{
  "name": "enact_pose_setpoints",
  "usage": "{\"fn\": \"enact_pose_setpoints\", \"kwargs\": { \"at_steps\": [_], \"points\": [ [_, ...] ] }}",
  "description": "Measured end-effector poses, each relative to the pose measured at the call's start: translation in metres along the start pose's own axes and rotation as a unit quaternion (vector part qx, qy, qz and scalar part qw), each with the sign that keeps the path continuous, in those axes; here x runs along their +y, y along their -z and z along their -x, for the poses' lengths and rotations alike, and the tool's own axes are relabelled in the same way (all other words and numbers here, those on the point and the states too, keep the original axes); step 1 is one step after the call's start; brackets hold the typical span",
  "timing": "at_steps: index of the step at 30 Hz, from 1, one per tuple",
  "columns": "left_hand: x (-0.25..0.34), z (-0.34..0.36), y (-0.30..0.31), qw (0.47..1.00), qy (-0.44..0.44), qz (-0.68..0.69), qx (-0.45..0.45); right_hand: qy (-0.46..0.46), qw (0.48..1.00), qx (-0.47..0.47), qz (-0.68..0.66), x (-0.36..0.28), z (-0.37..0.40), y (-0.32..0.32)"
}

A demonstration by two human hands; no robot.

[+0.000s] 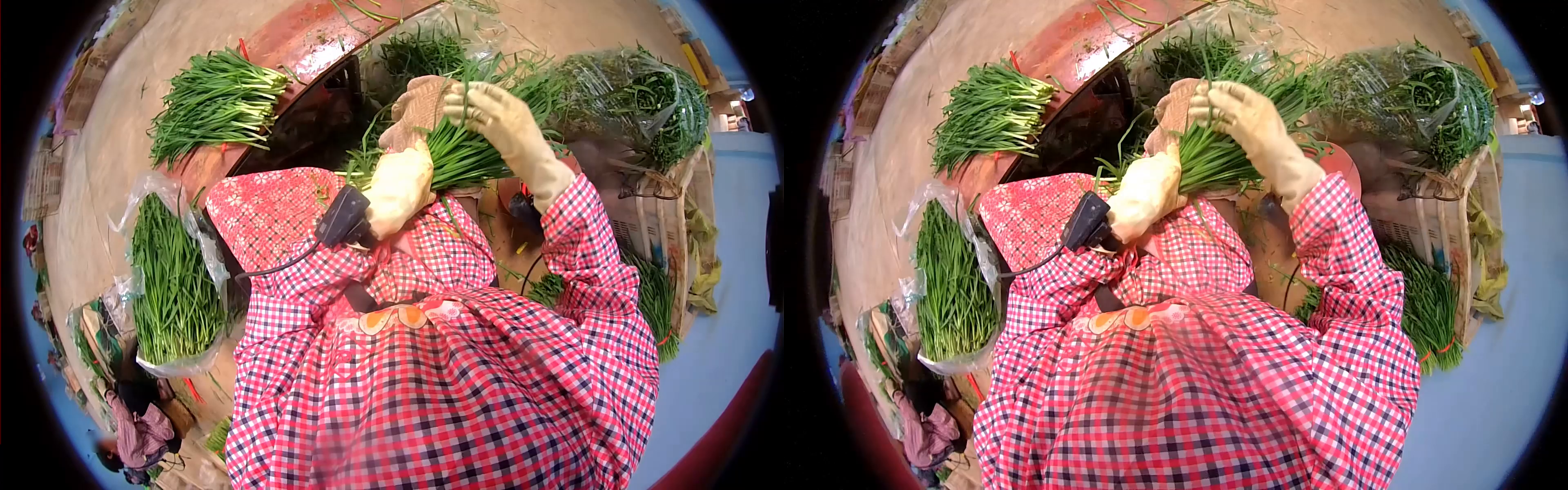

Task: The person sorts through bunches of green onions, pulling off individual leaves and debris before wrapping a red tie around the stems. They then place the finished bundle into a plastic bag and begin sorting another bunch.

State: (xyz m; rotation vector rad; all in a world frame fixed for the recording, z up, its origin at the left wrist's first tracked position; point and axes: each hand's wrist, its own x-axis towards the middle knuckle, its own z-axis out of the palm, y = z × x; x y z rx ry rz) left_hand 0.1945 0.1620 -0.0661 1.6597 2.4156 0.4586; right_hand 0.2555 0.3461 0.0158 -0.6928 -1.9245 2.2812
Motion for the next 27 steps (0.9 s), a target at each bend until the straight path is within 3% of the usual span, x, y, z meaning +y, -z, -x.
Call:
{"fn": "enact_pose_setpoints", "kwargs": {
  "at_steps": [7, 9, 14, 15, 18, 21, 22, 25, 27],
  "points": [
    [-0.008, 0.006, 0.002, 0.996, -0.065, -0.001, 0.059, 0.094, 0.953, -0.025, 0.288, 0.032, 0.007, -0.014],
    [-0.004, 0.006, 0.003, 0.998, -0.036, -0.028, 0.043, 0.104, 0.931, -0.018, 0.35, 0.03, 0.009, -0.019],
    [0.002, -0.001, -0.002, 0.994, -0.017, -0.107, -0.005, 0.093, 0.978, -0.083, 0.168, 0.033, 0.003, -0.02],
    [0.001, 0.0, -0.001, 0.994, -0.052, -0.089, 0.038, 0.085, 0.978, -0.096, 0.163, 0.031, 0.003, -0.017],
    [0.008, -0.004, -0.013, 0.984, -0.021, -0.172, 0.035, 0.046, 0.966, -0.113, 0.229, 0.018, 0.005, -0.017],
    [0.015, -0.008, -0.006, 0.991, 0.025, -0.119, -0.063, 0.062, 0.913, -0.15, 0.376, 0.006, 0.0, -0.02],
    [0.014, -0.009, -0.007, 0.987, 0.033, -0.143, -0.071, 0.018, 0.922, -0.155, 0.354, 0.002, 0.0, -0.02],
    [0.013, -0.007, 0.003, 0.999, -0.001, -0.025, -0.029, 0.122, 0.901, -0.127, 0.396, 0.001, 0.005, -0.005],
    [0.022, -0.014, 0.011, 0.994, 0.088, -0.006, -0.07, 0.168, 0.907, -0.083, 0.376, -0.003, 0.019, 0.003]
  ]
}}
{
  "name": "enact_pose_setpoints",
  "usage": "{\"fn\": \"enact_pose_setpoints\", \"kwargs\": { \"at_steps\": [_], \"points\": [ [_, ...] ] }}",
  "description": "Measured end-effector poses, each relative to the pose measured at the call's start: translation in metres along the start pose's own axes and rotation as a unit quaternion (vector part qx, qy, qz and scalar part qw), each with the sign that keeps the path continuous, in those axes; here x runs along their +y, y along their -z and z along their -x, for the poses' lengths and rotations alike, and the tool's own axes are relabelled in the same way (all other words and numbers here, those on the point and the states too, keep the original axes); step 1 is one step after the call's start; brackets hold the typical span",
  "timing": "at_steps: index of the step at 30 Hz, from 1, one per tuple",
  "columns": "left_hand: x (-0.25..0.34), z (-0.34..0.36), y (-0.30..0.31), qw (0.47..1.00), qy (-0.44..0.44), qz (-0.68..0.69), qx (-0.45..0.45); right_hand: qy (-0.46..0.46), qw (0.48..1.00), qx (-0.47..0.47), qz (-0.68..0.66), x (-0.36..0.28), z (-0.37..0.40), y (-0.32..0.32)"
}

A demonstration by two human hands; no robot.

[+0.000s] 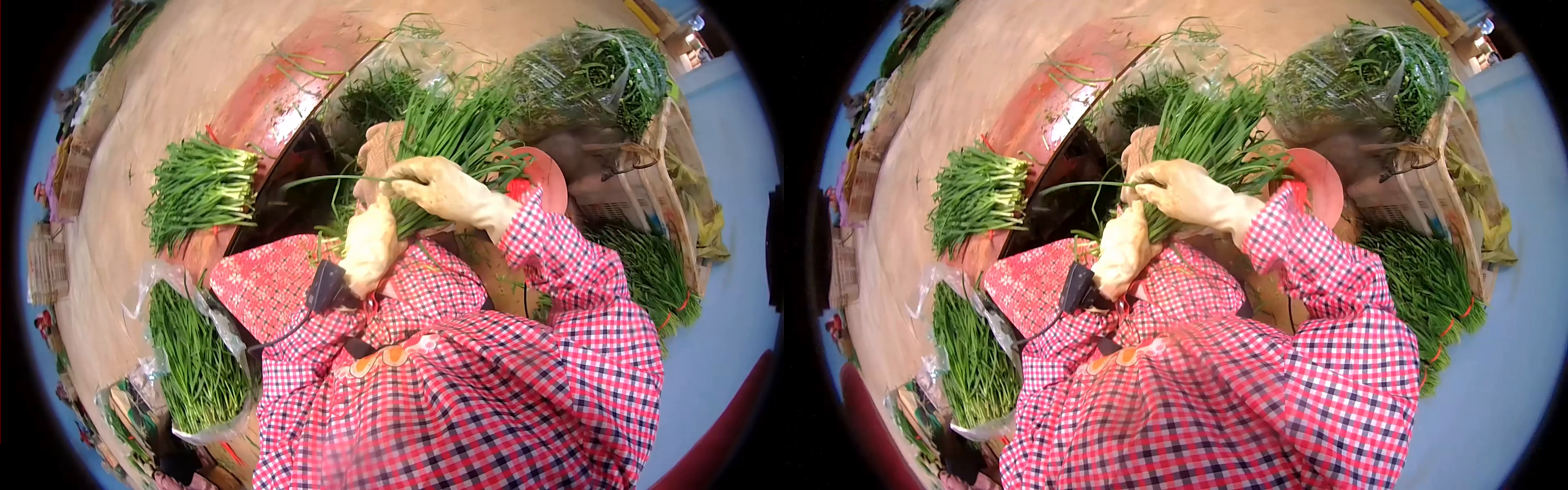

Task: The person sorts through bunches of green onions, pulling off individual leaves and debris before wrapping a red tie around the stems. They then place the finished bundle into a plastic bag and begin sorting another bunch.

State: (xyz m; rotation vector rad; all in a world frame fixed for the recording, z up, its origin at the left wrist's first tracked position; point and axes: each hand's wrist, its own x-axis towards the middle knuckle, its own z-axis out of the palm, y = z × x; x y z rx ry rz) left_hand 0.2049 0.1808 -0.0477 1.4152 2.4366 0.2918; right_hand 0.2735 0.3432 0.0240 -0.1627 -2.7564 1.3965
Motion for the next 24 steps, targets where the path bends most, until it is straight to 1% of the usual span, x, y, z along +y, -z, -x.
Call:
{"fn": "enact_pose_setpoints", "kwargs": {
  "at_steps": [2, 3, 4, 6, 7, 8, 10, 11, 12, 14, 15, 16, 17, 18, 19, 20, 21, 22, 24],
  "points": [
    [0.005, -0.004, 0.0, 0.999, 0.028, -0.01, -0.021, 0.007, 0.995, 0.043, -0.086, -0.007, 0.017, 0.014],
    [0.004, -0.006, -0.005, 1.0, 0.027, -0.006, -0.01, -0.022, 0.988, 0.072, -0.134, -0.005, 0.028, 0.018],
    [0.003, -0.005, -0.005, 0.999, 0.028, 0.012, -0.013, -0.031, 0.978, 0.107, -0.178, -0.005, 0.04, 0.021],
    [0.002, -0.005, -0.003, 0.998, 0.028, 0.049, -0.021, -0.05, 0.947, 0.176, -0.264, -0.005, 0.066, 0.024],
    [0.001, -0.004, -0.001, 0.991, 0.037, 0.122, -0.029, -0.051, 0.92, 0.23, -0.314, 0.001, 0.079, 0.019],
    [0.002, 0.0, 0.004, 0.99, 0.021, 0.138, -0.008, -0.076, 0.907, 0.251, -0.331, 0.005, 0.091, 0.013],
    [-0.003, 0.004, -0.01, 0.983, -0.008, 0.178, 0.046, -0.116, 0.874, 0.323, -0.345, 0.008, 0.115, 0.018],
    [-0.004, 0.004, -0.011, 0.974, -0.043, 0.21, 0.067, -0.11, 0.862, 0.369, -0.331, 0.008, 0.125, 0.022],
    [0.001, 0.001, -0.008, 0.963, -0.079, 0.246, 0.082, -0.11, 0.835, 0.411, -0.348, 0.01, 0.133, 0.028],
    [0.003, 0.004, 0.0, 0.965, -0.037, 0.254, 0.05, -0.104, 0.783, 0.511, -0.338, 0.022, 0.142, 0.038],
    [0.0, 0.006, -0.004, 0.971, -0.041, 0.23, 0.056, -0.119, 0.751, 0.559, -0.331, 0.022, 0.146, 0.051],
    [-0.002, 0.007, -0.005, 0.977, -0.034, 0.199, 0.062, -0.119, 0.749, 0.61, -0.23, 0.02, 0.153, 0.076],
    [-0.004, 0.007, -0.01, 0.977, -0.054, 0.185, 0.092, -0.065, 0.706, 0.653, -0.266, 0.027, 0.161, 0.11],
    [-0.004, 0.006, -0.01, 0.977, -0.046, 0.198, 0.071, -0.042, 0.699, 0.69, -0.182, 0.046, 0.17, 0.156],
    [-0.004, 0.005, -0.009, 0.978, -0.043, 0.194, 0.07, -0.046, 0.68, 0.709, -0.179, 0.057, 0.183, 0.211],
    [-0.002, 0.005, -0.008, 0.978, -0.041, 0.191, 0.067, -0.112, 0.732, 0.669, -0.056, 0.073, 0.21, 0.268],
    [0.001, 0.006, -0.005, 0.981, -0.028, 0.184, 0.057, -0.157, 0.689, 0.707, -0.019, 0.082, 0.213, 0.314],
    [0.004, 0.007, -0.001, 0.982, -0.016, 0.18, 0.053, -0.281, 0.633, 0.701, 0.173, 0.1, 0.226, 0.354],
    [0.007, 0.007, 0.001, 0.981, -0.007, 0.188, 0.048, -0.307, 0.56, 0.731, 0.24, 0.137, 0.233, 0.381]
  ]
}}
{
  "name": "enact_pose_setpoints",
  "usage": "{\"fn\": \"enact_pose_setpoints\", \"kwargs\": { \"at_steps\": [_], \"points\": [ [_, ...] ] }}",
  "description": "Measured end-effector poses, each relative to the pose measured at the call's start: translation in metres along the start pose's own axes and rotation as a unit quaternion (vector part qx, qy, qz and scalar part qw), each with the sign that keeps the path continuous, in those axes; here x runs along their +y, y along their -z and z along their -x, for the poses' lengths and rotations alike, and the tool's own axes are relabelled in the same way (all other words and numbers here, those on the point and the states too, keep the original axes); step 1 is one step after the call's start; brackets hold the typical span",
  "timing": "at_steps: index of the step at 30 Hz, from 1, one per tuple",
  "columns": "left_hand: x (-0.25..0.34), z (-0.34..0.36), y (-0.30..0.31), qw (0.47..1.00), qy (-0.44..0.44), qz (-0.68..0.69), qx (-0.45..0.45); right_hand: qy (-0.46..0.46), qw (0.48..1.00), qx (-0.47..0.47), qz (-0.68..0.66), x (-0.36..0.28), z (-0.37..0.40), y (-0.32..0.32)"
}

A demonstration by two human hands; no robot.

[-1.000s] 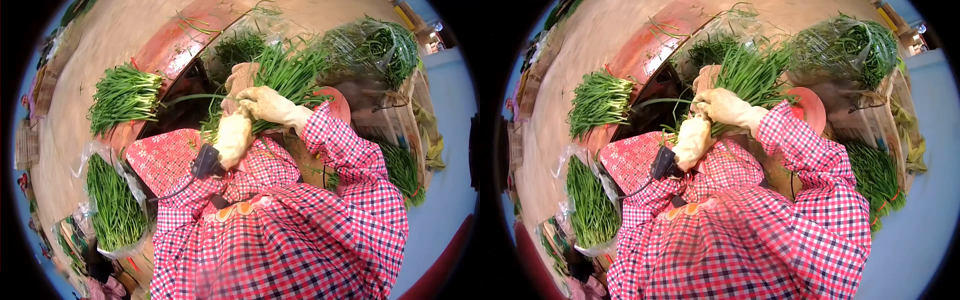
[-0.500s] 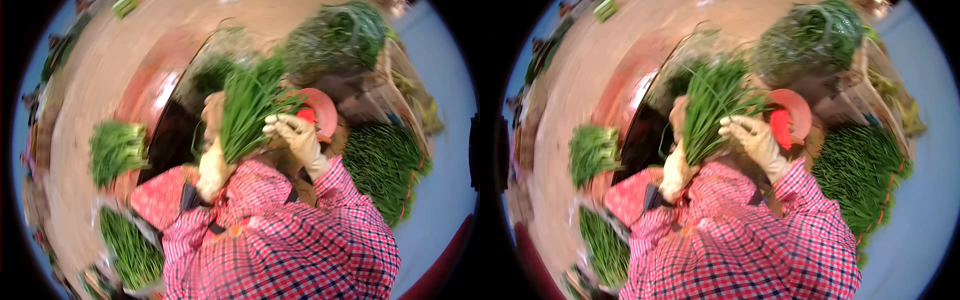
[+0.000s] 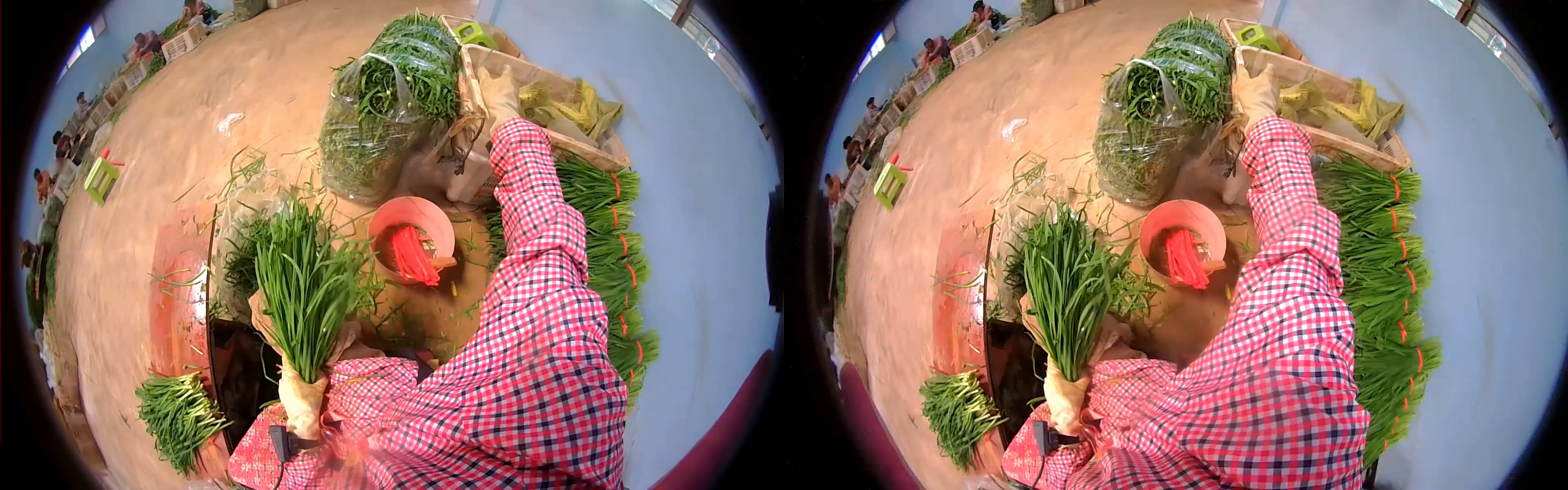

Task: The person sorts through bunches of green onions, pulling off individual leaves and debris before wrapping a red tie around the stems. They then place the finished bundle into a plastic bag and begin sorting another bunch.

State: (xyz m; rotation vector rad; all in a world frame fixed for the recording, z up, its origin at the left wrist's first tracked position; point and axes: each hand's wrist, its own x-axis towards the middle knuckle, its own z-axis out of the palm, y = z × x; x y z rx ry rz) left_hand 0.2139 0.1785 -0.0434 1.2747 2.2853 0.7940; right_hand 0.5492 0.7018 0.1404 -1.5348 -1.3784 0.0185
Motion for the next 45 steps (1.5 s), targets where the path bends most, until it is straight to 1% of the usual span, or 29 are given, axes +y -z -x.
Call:
{"fn": "enact_pose_setpoints", "kwargs": {
  "at_steps": [2, 3, 4, 5, 6, 8, 10, 12, 13, 15, 16, 18, 19, 22, 23, 25, 28, 29, 31, 32, 33, 35, 36, 37, 40, 41, 42, 44, 45],
  "points": [
    [0.001, -0.001, 0.001, 1.0, -0.001, 0.025, -0.002, -0.025, 0.995, -0.076, 0.056, -0.03, 0.031, 0.021],
    [0.006, -0.001, 0.004, 0.999, 0.032, 0.038, -0.016, 0.008, 0.987, -0.153, 0.041, 0.005, 0.036, -0.005],
    [-0.004, -0.004, 0.001, 0.997, -0.028, 0.073, -0.015, 0.052, 0.98, -0.191, -0.005, 0.02, 0.066, -0.016],
    [-0.002, -0.008, 0.0, 0.992, -0.053, 0.115, -0.017, 0.091, 0.967, -0.232, -0.054, 0.035, 0.096, -0.027],
    [-0.001, -0.007, 0.001, 0.986, -0.059, 0.154, -0.017, -0.053, 0.896, -0.412, -0.155, 0.028, 0.142, -0.022],
    [-0.007, -0.004, 0.005, 0.988, -0.01, 0.143, -0.05, -0.05, 0.753, -0.636, -0.158, 0.035, 0.215, -0.017],
    [-0.003, -0.003, 0.012, 0.994, 0.014, 0.094, -0.055, -0.084, 0.623, -0.767, -0.129, 0.024, 0.279, 0.002],
    [-0.018, -0.005, -0.003, 0.975, 0.016, 0.212, -0.061, 0.116, 0.581, -0.8, -0.096, 0.053, 0.332, -0.009],
    [0.002, -0.005, 0.011, 0.96, 0.021, 0.268, -0.074, 0.111, 0.545, -0.818, -0.146, 0.073, 0.355, -0.021],
    [-0.002, -0.004, 0.01, 0.955, 0.024, 0.286, -0.069, 0.042, 0.505, -0.858, -0.081, -0.002, 0.362, 0.013],
    [-0.006, -0.003, 0.008, 0.952, 0.026, 0.298, -0.068, -0.028, 0.482, -0.864, -0.144, -0.001, 0.376, 0.019],
    [-0.018, -0.004, -0.001, 0.947, 0.028, 0.313, -0.074, 0.034, 0.486, -0.858, -0.164, 0.003, 0.399, 0.01],
    [-0.024, -0.003, -0.005, 0.944, 0.028, 0.32, -0.078, 0.005, 0.494, -0.845, -0.204, -0.015, 0.402, 0.017],
    [-0.028, -0.002, -0.011, 0.932, 0.029, 0.354, -0.075, -0.165, 0.442, -0.826, -0.307, -0.054, 0.406, 0.02],
    [-0.029, -0.003, -0.01, 0.944, 0.018, 0.321, -0.071, -0.1, 0.473, -0.793, -0.37, -0.051, 0.412, 0.005],
    [-0.035, -0.003, -0.015, 0.937, 0.015, 0.34, -0.076, -0.123, 0.484, -0.765, -0.407, -0.062, 0.411, -0.005],
    [-0.041, -0.004, -0.016, 0.939, 0.016, 0.335, -0.08, -0.132, 0.546, -0.725, -0.399, -0.088, 0.401, -0.017],
    [-0.039, -0.001, -0.014, 0.937, 0.019, 0.338, -0.082, -0.185, 0.551, -0.707, -0.403, -0.089, 0.404, -0.021],
    [-0.032, -0.001, -0.007, 0.9, 0.035, 0.427, -0.082, -0.215, 0.528, -0.666, -0.482, -0.078, 0.418, -0.061],
    [-0.029, -0.001, -0.003, 0.878, 0.043, 0.471, -0.08, -0.311, 0.526, -0.658, -0.44, -0.12, 0.398, -0.035],
    [-0.035, -0.002, 0.005, 0.914, 0.027, 0.394, -0.097, -0.159, 0.598, -0.704, -0.349, -0.123, 0.396, -0.05],
    [-0.042, -0.004, 0.008, 0.898, 0.027, 0.425, -0.108, -0.02, 0.664, -0.708, -0.24, -0.144, 0.394, -0.059],
    [-0.045, -0.004, 0.011, 0.89, 0.027, 0.44, -0.114, -0.042, 0.682, -0.692, -0.233, -0.155, 0.389, -0.053],
    [-0.047, -0.005, 0.017, 0.908, 0.025, 0.402, -0.118, -0.064, 0.699, -0.676, -0.225, -0.17, 0.385, -0.046],
    [-0.06, -0.005, 0.014, 0.917, -0.02, 0.386, -0.101, 0.001, 0.72, -0.679, -0.143, -0.195, 0.377, -0.043],
    [-0.061, -0.005, 0.013, 0.929, -0.048, 0.353, -0.097, 0.038, 0.696, -0.708, -0.117, -0.195, 0.378, -0.059],
    [-0.063, -0.006, 0.011, 0.94, -0.075, 0.321, -0.091, 0.019, 0.685, -0.717, -0.123, -0.194, 0.376, -0.069],
    [-0.065, -0.007, 0.013, 0.941, -0.081, 0.315, -0.096, -0.019, 0.662, -0.737, -0.135, -0.21, 0.373, -0.066],
    [-0.067, -0.007, 0.013, 0.938, -0.081, 0.324, -0.095, -0.013, 0.692, -0.699, -0.181, -0.226, 0.37, -0.055]
  ]
}}
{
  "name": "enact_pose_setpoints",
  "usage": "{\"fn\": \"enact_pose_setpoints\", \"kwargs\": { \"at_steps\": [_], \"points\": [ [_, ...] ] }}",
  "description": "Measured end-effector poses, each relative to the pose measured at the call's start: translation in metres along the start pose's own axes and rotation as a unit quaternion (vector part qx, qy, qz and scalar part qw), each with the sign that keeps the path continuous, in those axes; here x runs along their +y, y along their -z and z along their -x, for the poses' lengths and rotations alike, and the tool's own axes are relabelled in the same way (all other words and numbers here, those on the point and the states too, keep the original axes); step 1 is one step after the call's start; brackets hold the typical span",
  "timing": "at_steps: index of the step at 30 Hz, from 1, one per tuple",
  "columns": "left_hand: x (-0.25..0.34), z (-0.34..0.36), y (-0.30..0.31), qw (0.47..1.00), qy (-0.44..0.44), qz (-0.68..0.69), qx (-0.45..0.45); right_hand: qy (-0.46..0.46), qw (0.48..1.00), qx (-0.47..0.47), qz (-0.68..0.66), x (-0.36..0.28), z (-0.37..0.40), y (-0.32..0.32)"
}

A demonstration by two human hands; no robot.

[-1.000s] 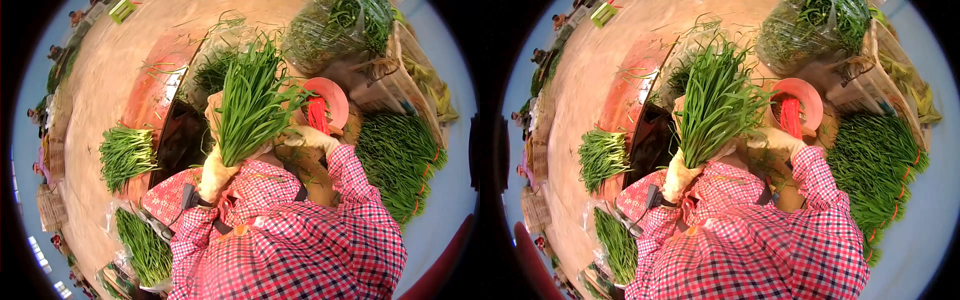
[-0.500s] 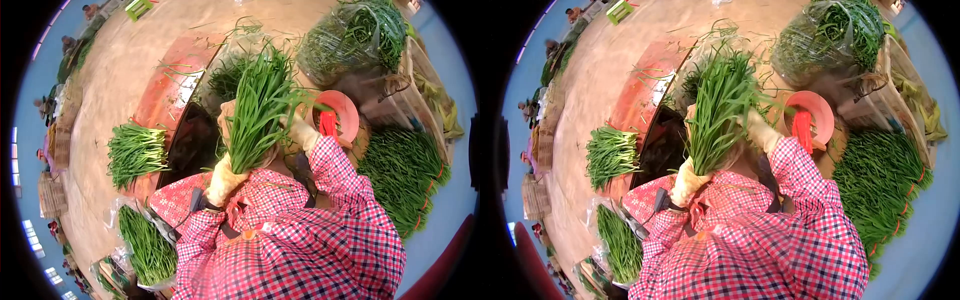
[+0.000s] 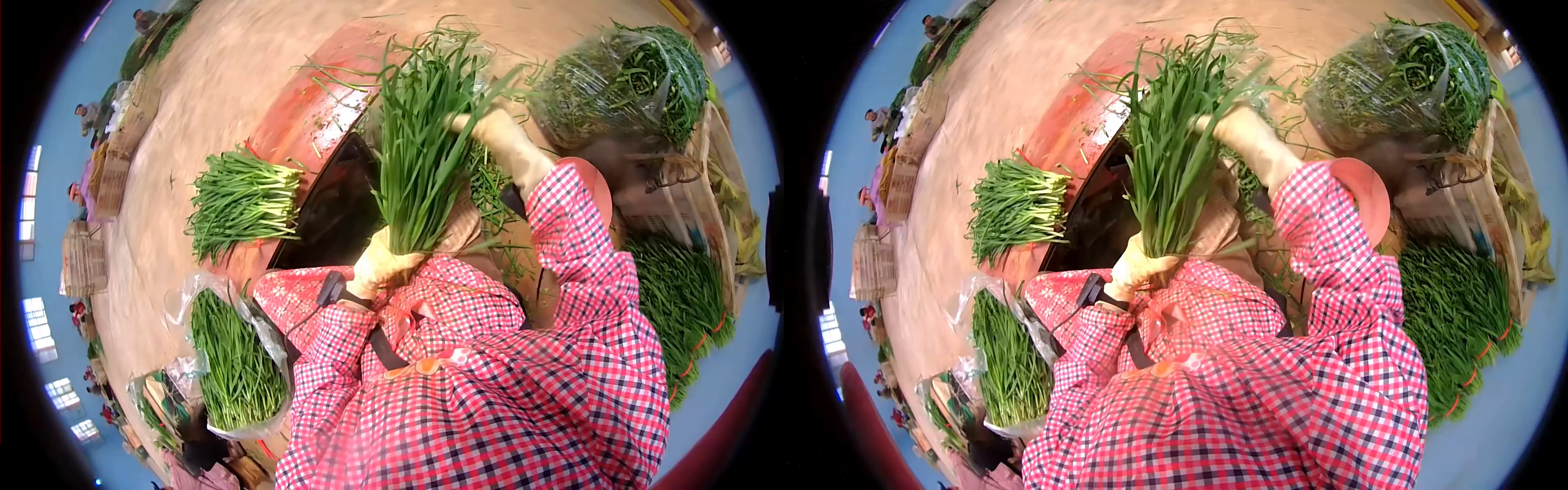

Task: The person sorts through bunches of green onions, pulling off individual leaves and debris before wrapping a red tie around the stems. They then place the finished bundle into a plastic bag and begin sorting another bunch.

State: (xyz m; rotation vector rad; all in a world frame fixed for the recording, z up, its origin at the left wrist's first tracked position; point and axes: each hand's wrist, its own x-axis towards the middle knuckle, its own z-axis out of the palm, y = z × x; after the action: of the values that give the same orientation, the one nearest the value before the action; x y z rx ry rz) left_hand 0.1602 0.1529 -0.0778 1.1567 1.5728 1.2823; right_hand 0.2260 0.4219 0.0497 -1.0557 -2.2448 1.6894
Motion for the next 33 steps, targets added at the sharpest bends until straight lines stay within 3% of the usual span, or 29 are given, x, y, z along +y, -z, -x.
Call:
{"fn": "enact_pose_setpoints", "kwargs": {
  "at_steps": [1, 3, 4, 5, 6, 8, 10, 13, 14, 15, 16, 18, 20, 22, 25, 28, 30, 32, 33],
  "points": [
    [-0.001, 0.0, 0.001, 1.0, -0.001, 0.009, 0.002, -0.011, 0.994, -0.056, -0.088, 0.013, -0.025, 0.006],
    [-0.009, 0.001, 0.005, 0.999, -0.018, 0.036, -0.005, -0.056, 0.995, 0.061, -0.048, -0.018, -0.02, 0.012],
    [-0.011, 0.005, 0.005, 0.985, 0.056, 0.163, -0.001, -0.08, 0.989, 0.117, -0.032, -0.034, -0.018, 0.015],
    [-0.016, 0.005, 0.003, 0.986, 0.028, 0.166, 0.011, -0.008, 1.0, -0.003, 0.0, -0.009, -0.071, 0.043],
    [-0.019, 0.005, 0.006, 0.987, 0.038, 0.153, 0.01, 0.005, 0.997, 0.039, 0.072, -0.015, -0.069, 0.036],
    [-0.022, 0.009, 0.011, 0.984, 0.05, 0.173, 0.013, 0.05, 0.97, 0.231, 0.062, -0.011, -0.087, 0.091],
    [-0.026, 0.011, 0.011, 0.97, 0.05, 0.239, 0.017, 0.143, 0.929, 0.294, 0.174, 0.006, -0.07, 0.12],
    [-0.038, 0.014, 0.016, 0.948, 0.055, 0.314, 0.021, 0.086, 0.952, 0.16, 0.244, 0.061, -0.021, 0.115],
    [-0.046, 0.015, 0.02, 0.944, 0.068, 0.322, 0.002, 0.07, 0.984, 0.032, 0.16, 0.067, 0.011, 0.098],
    [-0.043, 0.017, 0.019, 0.932, 0.077, 0.354, 0.022, 0.039, 0.99, -0.04, 0.127, 0.064, 0.046, 0.072],
    [-0.049, 0.018, 0.02, 0.931, 0.071, 0.358, 0.025, 0.003, 0.98, -0.033, 0.195, 0.073, 0.07, 0.054],
    [-0.051, 0.02, 0.023, 0.919, 0.069, 0.387, 0.031, 0.031, 0.977, -0.082, 0.196, 0.072, 0.11, 0.021],
    [-0.032, 0.022, 0.027, 0.906, 0.072, 0.413, 0.054, 0.006, 0.98, -0.179, 0.089, 0.045, 0.132, 0.0],
    [-0.041, 0.025, 0.04, 0.901, 0.093, 0.422, 0.044, 0.016, 0.97, -0.228, 0.081, 0.032, 0.132, -0.018],
    [0.0, 0.028, 0.051, 0.915, 0.09, 0.375, 0.12, 0.091, 0.945, -0.278, 0.148, 0.008, 0.112, -0.043],
    [0.028, 0.028, 0.063, 0.921, 0.047, 0.368, 0.118, 0.109, 0.929, -0.315, 0.163, 0.002, 0.07, -0.069],
    [0.034, 0.028, 0.071, 0.93, 0.009, 0.35, 0.112, 0.154, 0.921, -0.356, 0.019, -0.002, 0.059, -0.08],
    [0.04, 0.026, 0.074, 0.943, -0.023, 0.315, 0.109, 0.086, 0.905, -0.417, -0.014, -0.007, 0.038, -0.091],
    [0.043, 0.026, 0.075, 0.948, -0.038, 0.298, 0.107, 0.118, 0.888, -0.42, -0.148, -0.008, 0.037, -0.097]
  ]
}}
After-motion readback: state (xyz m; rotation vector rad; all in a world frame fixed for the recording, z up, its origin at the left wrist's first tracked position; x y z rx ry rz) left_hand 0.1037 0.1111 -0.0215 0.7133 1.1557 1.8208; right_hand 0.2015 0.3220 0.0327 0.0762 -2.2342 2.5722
